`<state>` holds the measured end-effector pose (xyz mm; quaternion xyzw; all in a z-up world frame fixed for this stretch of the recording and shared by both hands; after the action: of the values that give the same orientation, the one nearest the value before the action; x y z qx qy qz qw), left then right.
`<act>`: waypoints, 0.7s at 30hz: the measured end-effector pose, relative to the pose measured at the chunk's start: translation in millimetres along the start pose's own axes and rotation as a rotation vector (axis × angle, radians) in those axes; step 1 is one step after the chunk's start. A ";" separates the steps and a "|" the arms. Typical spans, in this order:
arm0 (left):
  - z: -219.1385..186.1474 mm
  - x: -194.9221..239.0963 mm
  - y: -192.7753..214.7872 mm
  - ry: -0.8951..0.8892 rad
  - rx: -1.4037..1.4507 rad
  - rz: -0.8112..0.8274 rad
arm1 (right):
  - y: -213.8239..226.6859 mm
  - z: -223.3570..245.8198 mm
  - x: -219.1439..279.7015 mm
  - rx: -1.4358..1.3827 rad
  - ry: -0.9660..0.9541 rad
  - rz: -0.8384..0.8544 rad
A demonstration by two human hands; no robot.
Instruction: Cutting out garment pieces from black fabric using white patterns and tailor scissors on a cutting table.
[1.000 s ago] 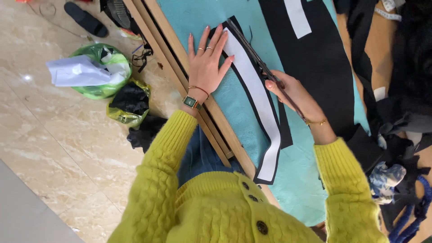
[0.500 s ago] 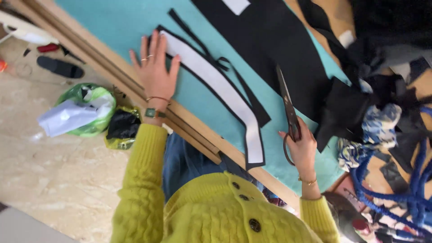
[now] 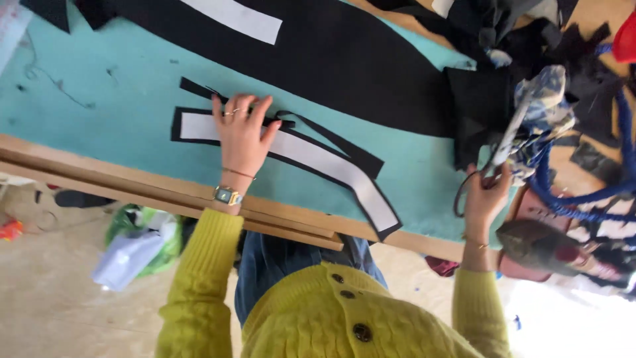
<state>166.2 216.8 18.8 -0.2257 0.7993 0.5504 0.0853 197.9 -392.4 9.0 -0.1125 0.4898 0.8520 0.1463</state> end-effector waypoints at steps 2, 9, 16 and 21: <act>-0.9 -11.1 0.7 -0.030 0.004 0.032 | 2.3 -2.7 -2.7 0.059 -0.018 -0.033; 7.6 -32.5 11.3 -0.115 0.155 0.188 | -1.7 3.6 -0.1 0.308 0.120 -0.107; 169.5 -101.2 92.6 0.113 0.186 0.031 | 5.5 86.2 6.9 0.416 0.094 0.049; 323.0 -125.5 202.6 0.235 -0.281 -0.327 | 3.1 96.3 10.0 0.546 0.186 0.064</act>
<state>148.8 606.2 115.0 -0.4242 0.6721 0.6050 0.0477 182.9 -308.9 55.8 -0.1311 0.7156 0.6789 0.0988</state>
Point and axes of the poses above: each hand's wrist, its own x-axis away from the middle knuckle, its own y-axis out of the back of the hand, z = x × y, the point moved 9 cm from there along -x, towards the middle knuckle, and after that the axes turned 10 degrees about y, right-handed, at the moved point
